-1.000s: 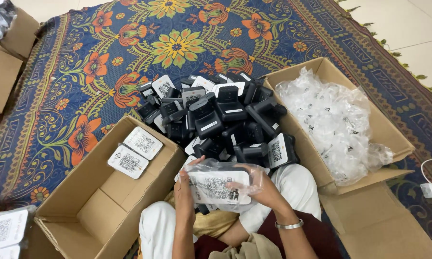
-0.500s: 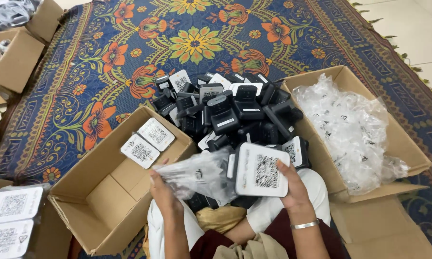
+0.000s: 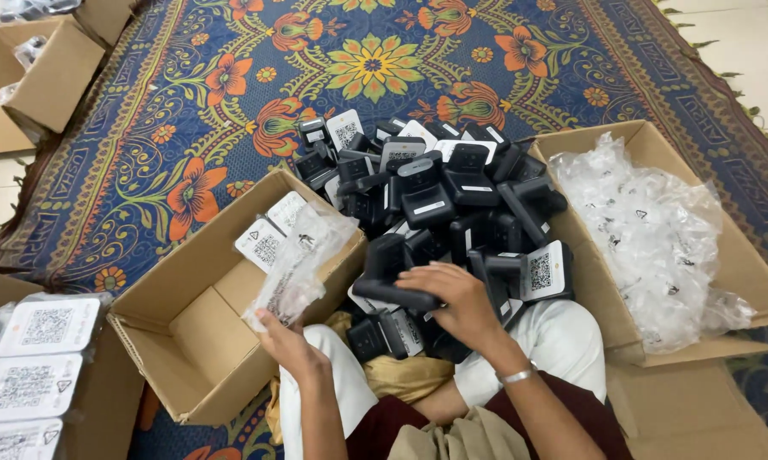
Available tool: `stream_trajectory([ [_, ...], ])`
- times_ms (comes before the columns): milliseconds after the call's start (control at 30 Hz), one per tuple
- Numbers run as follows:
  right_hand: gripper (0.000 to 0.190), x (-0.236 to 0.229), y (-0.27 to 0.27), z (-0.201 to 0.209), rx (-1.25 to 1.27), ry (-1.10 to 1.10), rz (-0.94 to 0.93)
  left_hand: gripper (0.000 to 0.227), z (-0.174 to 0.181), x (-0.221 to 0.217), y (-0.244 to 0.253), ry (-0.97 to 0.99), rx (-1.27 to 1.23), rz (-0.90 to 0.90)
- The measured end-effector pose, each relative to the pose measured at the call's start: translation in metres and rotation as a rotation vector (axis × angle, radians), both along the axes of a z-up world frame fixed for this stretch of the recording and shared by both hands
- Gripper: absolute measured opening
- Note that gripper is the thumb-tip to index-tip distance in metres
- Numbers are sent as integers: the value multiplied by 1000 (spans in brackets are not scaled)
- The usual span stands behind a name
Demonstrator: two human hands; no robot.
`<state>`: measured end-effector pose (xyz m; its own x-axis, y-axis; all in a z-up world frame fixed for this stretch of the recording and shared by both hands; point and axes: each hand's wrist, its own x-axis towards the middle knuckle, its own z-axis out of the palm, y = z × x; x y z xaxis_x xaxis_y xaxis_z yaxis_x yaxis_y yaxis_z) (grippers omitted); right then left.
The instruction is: The person sorts and packs small electronic devices with QR codes into cardboard boxes.
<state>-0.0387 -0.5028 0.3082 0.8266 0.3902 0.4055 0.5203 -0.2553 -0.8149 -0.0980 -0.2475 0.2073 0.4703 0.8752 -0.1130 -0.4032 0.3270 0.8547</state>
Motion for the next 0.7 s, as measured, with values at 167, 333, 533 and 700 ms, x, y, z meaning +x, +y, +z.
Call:
stream_trajectory([
  [167, 35, 26, 50, -23, -448, -501, 303, 47, 11, -9, -7, -6, 7, -56],
  [333, 24, 36, 80, -68, -588, -588, 483, 43, 2, -17, 0, 45, -19, -115],
  [533, 40, 38, 86, -92, -614, -466, 508, 44, -2, -15, 4, 52, -40, -144],
  [700, 58, 36, 76, -102, -646, -355, 468, 46, -12, -8, -3, 99, -50, -177],
])
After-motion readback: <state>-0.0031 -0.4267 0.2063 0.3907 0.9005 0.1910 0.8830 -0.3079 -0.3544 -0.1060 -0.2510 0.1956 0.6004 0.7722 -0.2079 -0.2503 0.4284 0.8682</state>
